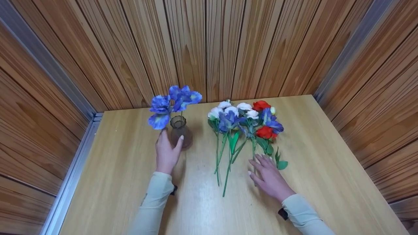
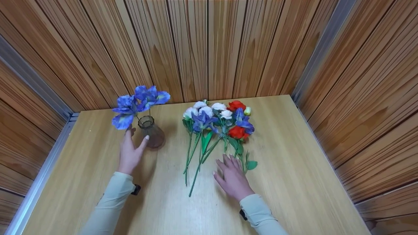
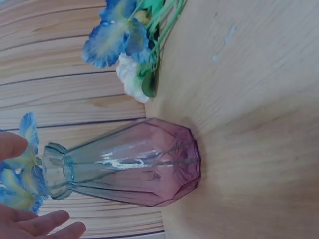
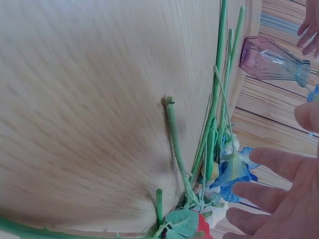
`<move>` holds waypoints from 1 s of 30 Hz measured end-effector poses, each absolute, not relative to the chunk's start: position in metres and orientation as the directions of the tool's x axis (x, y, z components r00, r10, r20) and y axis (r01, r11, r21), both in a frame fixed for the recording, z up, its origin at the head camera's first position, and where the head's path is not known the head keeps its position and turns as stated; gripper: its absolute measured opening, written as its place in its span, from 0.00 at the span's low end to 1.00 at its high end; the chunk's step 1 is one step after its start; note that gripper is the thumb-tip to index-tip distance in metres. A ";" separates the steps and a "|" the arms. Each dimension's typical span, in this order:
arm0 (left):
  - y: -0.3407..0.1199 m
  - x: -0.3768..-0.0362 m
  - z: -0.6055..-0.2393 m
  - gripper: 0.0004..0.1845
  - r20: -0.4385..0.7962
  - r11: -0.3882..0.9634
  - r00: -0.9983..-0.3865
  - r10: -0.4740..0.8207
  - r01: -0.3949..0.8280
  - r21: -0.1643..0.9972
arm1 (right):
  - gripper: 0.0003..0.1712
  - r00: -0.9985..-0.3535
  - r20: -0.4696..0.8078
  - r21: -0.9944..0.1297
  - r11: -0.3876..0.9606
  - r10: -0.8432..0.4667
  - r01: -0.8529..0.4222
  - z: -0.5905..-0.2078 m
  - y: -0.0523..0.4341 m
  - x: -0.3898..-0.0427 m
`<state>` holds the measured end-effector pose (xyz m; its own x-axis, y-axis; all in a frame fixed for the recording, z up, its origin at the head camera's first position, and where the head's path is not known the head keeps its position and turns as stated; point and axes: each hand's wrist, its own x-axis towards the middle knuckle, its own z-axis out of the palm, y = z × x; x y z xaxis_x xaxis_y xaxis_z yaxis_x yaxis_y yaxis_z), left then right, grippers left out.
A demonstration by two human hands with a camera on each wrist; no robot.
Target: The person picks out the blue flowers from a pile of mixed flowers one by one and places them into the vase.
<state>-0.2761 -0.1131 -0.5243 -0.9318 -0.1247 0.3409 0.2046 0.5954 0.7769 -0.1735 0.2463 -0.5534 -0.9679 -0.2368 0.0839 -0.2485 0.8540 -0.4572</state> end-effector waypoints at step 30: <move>-0.059 -0.200 -0.572 0.42 0.287 0.810 -0.901 0.324 0.421 0.408 | 0.33 -0.961 0.082 -0.406 0.872 -0.262 -0.273 -0.547 0.247 -0.195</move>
